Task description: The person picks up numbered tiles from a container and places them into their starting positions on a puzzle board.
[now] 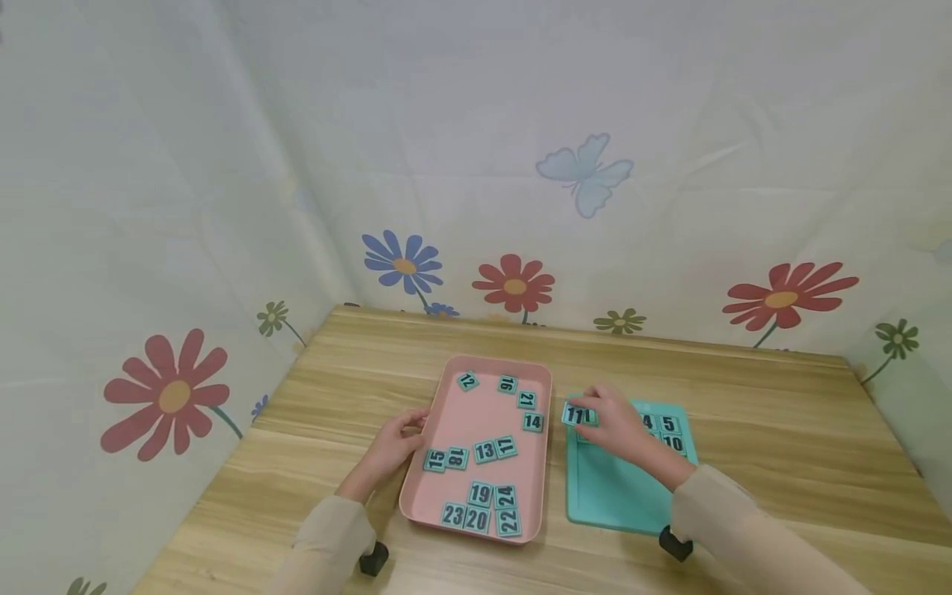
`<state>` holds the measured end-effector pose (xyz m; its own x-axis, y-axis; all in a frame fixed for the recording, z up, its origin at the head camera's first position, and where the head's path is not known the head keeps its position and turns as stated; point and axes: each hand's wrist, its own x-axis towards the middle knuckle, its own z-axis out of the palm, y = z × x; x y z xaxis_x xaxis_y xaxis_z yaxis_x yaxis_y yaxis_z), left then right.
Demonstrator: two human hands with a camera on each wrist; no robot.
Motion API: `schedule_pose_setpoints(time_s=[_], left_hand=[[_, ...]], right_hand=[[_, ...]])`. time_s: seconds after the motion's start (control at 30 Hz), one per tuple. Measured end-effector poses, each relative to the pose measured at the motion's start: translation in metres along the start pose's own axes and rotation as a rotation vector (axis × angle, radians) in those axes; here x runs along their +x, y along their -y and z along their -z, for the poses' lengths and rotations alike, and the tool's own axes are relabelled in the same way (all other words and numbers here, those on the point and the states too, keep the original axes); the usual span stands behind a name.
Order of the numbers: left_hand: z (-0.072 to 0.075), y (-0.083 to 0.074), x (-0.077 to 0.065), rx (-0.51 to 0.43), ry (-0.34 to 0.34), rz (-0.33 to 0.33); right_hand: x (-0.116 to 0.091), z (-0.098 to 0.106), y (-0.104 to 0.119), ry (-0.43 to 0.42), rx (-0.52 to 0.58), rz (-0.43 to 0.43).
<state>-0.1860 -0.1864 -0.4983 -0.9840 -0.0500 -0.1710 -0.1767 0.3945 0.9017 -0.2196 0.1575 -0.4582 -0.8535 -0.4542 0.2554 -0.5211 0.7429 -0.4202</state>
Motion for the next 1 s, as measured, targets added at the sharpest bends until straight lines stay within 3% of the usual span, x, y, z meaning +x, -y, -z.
schedule_pose_setpoints(time_s=[0.2,0.47,0.7,1.0], left_hand=[[-0.001,0.000,0.000,-0.003,0.000,-0.026],[-0.001,0.004,0.001,-0.013,0.010,-0.064],[0.000,0.004,0.001,-0.020,0.016,-0.067],[-0.001,0.007,0.003,0.012,-0.006,-0.076]], right_hand=[[-0.016,-0.003,-0.009,0.064,-0.018,-0.005],[-0.035,-0.014,-0.020,0.018,-0.093,0.093],[-0.041,-0.023,-0.026,0.090,-0.138,0.041],[-0.041,-0.026,-0.026,0.085,-0.123,0.007]])
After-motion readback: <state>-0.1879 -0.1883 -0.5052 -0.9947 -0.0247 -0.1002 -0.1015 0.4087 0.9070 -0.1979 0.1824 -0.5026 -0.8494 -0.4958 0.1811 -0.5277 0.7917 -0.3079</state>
